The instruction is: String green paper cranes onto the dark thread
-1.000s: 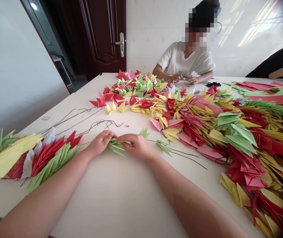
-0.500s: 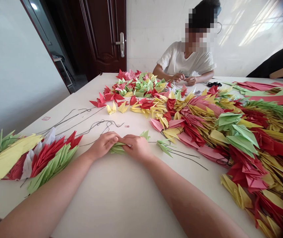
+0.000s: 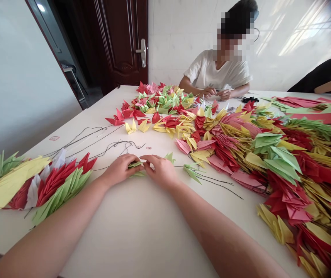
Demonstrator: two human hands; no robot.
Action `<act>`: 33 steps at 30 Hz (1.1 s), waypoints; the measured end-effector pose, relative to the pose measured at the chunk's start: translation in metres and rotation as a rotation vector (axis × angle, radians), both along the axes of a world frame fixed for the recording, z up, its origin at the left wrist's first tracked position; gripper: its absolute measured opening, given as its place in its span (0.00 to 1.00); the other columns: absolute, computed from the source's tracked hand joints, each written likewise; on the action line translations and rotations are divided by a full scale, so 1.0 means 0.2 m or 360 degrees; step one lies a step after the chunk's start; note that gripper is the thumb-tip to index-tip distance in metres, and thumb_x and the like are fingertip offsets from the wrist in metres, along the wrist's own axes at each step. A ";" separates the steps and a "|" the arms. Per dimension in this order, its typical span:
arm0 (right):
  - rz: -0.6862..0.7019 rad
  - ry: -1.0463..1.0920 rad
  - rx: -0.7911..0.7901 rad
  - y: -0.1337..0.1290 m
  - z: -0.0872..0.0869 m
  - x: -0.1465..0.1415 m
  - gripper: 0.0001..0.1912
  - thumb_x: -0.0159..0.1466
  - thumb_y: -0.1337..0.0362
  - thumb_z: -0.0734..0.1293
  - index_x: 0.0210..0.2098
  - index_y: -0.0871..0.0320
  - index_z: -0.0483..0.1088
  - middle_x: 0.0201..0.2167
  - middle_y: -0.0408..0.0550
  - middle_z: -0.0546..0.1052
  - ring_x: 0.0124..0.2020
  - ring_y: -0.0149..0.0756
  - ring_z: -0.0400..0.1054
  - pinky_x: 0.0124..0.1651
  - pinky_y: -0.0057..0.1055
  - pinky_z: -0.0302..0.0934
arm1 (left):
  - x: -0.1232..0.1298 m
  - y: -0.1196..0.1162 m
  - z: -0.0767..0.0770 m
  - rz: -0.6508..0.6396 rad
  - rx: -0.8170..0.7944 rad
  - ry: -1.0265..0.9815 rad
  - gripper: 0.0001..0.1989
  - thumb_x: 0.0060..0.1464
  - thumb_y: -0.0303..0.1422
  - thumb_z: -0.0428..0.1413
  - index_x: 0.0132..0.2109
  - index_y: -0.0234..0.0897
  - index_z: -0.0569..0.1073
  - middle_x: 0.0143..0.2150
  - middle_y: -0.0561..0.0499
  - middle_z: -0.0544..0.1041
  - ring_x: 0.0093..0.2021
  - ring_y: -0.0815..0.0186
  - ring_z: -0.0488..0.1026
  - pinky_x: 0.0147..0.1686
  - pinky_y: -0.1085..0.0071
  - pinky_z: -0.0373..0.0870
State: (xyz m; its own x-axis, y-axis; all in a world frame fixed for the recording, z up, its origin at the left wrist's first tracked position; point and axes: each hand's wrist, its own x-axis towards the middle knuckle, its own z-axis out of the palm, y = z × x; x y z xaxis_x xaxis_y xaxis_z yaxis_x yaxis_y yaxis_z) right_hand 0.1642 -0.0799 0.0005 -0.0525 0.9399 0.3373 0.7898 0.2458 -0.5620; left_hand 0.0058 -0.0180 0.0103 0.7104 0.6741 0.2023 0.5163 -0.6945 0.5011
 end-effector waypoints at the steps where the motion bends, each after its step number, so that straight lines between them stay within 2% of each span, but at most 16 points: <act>1: -0.0028 0.0016 -0.0013 0.00 0.00 0.00 0.15 0.58 0.67 0.57 0.42 0.51 0.69 0.36 0.44 0.75 0.31 0.31 0.68 0.34 0.27 0.59 | 0.00 0.01 0.00 0.0040 0.0021 -0.0007 0.14 0.52 0.45 0.47 0.31 0.38 0.66 0.28 0.54 0.69 0.31 0.67 0.65 0.32 0.72 0.61; 7: 0.0054 0.0031 0.0004 0.00 0.01 0.00 0.13 0.60 0.68 0.56 0.37 0.54 0.70 0.33 0.45 0.75 0.32 0.31 0.68 0.35 0.27 0.59 | -0.03 0.07 -0.01 0.0303 0.0139 0.0040 0.16 0.53 0.46 0.44 0.28 0.38 0.64 0.28 0.53 0.69 0.30 0.66 0.65 0.30 0.71 0.60; 10: 0.0025 0.0005 0.0181 -0.01 0.02 0.01 0.12 0.60 0.67 0.56 0.35 0.54 0.70 0.33 0.47 0.74 0.35 0.33 0.66 0.38 0.29 0.58 | -0.04 0.08 -0.02 0.0413 0.0216 0.0092 0.17 0.53 0.47 0.44 0.28 0.38 0.64 0.28 0.52 0.70 0.32 0.64 0.65 0.32 0.70 0.60; 13: -0.0289 0.0060 0.0511 0.00 0.03 0.03 0.10 0.59 0.64 0.58 0.38 0.54 0.69 0.43 0.50 0.69 0.47 0.38 0.59 0.50 0.37 0.51 | -0.04 0.08 -0.02 0.0475 0.0269 0.0121 0.17 0.52 0.46 0.45 0.28 0.38 0.65 0.29 0.51 0.71 0.34 0.62 0.66 0.34 0.68 0.61; 15: -0.0580 0.0160 0.0591 0.01 0.02 0.05 0.12 0.58 0.62 0.59 0.41 0.54 0.66 0.48 0.51 0.64 0.52 0.41 0.54 0.54 0.43 0.46 | -0.04 0.08 -0.03 0.0484 0.0302 0.0128 0.16 0.52 0.46 0.45 0.28 0.39 0.66 0.30 0.51 0.72 0.34 0.62 0.66 0.35 0.68 0.61; 17: -0.0779 0.0269 0.0550 0.03 0.01 0.07 0.15 0.57 0.61 0.59 0.43 0.55 0.63 0.49 0.53 0.61 0.53 0.43 0.52 0.54 0.45 0.45 | -0.05 0.09 -0.04 0.0482 0.0350 0.0129 0.16 0.52 0.46 0.46 0.30 0.38 0.67 0.31 0.50 0.72 0.35 0.61 0.67 0.36 0.67 0.61; 19: -0.0860 0.0337 0.0466 0.04 0.00 0.08 0.16 0.56 0.61 0.59 0.44 0.55 0.61 0.49 0.53 0.61 0.53 0.44 0.51 0.53 0.46 0.45 | -0.05 0.10 -0.05 0.0502 0.0390 0.0136 0.16 0.52 0.46 0.46 0.30 0.38 0.68 0.32 0.49 0.73 0.36 0.61 0.67 0.37 0.67 0.62; 24: -0.0938 0.0342 0.0339 0.05 -0.02 0.07 0.17 0.53 0.63 0.59 0.44 0.54 0.60 0.52 0.52 0.57 0.56 0.47 0.46 0.54 0.49 0.42 | -0.07 0.12 -0.06 0.0605 0.0446 0.0157 0.15 0.53 0.44 0.45 0.30 0.38 0.68 0.31 0.49 0.73 0.36 0.60 0.67 0.37 0.66 0.62; 33: -0.1007 0.0610 0.0132 0.09 -0.04 0.11 0.17 0.48 0.70 0.58 0.39 0.56 0.63 0.43 0.53 0.61 0.49 0.47 0.53 0.49 0.46 0.51 | -0.07 0.13 -0.07 0.0613 0.0379 0.0107 0.13 0.53 0.41 0.45 0.31 0.38 0.68 0.32 0.49 0.73 0.38 0.60 0.67 0.40 0.66 0.62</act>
